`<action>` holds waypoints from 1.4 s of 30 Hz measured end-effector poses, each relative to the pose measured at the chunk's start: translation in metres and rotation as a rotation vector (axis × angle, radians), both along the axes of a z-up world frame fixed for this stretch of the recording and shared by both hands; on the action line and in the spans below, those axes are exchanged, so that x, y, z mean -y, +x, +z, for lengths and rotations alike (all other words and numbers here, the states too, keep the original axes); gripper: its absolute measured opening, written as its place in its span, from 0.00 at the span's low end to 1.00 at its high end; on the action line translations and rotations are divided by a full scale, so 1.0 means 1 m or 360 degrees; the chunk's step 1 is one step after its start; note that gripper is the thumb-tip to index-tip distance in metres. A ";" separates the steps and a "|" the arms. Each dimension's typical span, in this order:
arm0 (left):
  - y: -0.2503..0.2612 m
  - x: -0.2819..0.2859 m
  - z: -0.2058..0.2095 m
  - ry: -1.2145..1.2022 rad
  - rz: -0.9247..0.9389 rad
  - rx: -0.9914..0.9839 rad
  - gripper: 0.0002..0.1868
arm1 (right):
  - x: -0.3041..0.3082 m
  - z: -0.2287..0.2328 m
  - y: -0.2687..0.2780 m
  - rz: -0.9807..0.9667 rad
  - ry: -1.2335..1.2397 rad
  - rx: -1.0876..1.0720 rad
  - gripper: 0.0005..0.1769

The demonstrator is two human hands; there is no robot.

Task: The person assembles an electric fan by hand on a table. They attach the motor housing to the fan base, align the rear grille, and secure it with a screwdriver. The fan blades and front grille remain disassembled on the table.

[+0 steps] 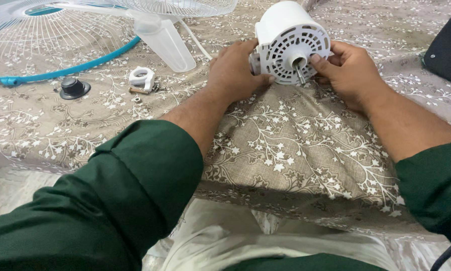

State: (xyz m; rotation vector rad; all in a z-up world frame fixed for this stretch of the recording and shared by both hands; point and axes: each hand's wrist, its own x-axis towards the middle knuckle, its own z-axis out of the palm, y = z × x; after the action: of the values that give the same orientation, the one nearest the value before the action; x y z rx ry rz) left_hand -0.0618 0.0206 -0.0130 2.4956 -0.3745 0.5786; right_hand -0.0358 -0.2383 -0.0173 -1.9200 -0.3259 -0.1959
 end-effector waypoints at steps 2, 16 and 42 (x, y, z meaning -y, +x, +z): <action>0.003 0.000 0.000 -0.0033 0.0006 0.0009 0.42 | -0.002 -0.001 0.000 -0.0009 0.0013 0.0014 0.17; 0.002 0.003 0.008 0.0015 0.0067 -0.0200 0.44 | -0.002 0.003 -0.002 -0.0015 -0.0121 0.0026 0.22; 0.007 -0.001 -0.006 -0.0166 -0.0056 0.0238 0.31 | -0.002 -0.003 0.000 -0.0273 -0.0564 0.0496 0.29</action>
State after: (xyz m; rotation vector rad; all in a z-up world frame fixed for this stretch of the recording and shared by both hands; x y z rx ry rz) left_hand -0.0547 0.0219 -0.0187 2.3485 -0.4327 0.7532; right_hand -0.0362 -0.2360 -0.0207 -2.2719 -0.4242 -0.5877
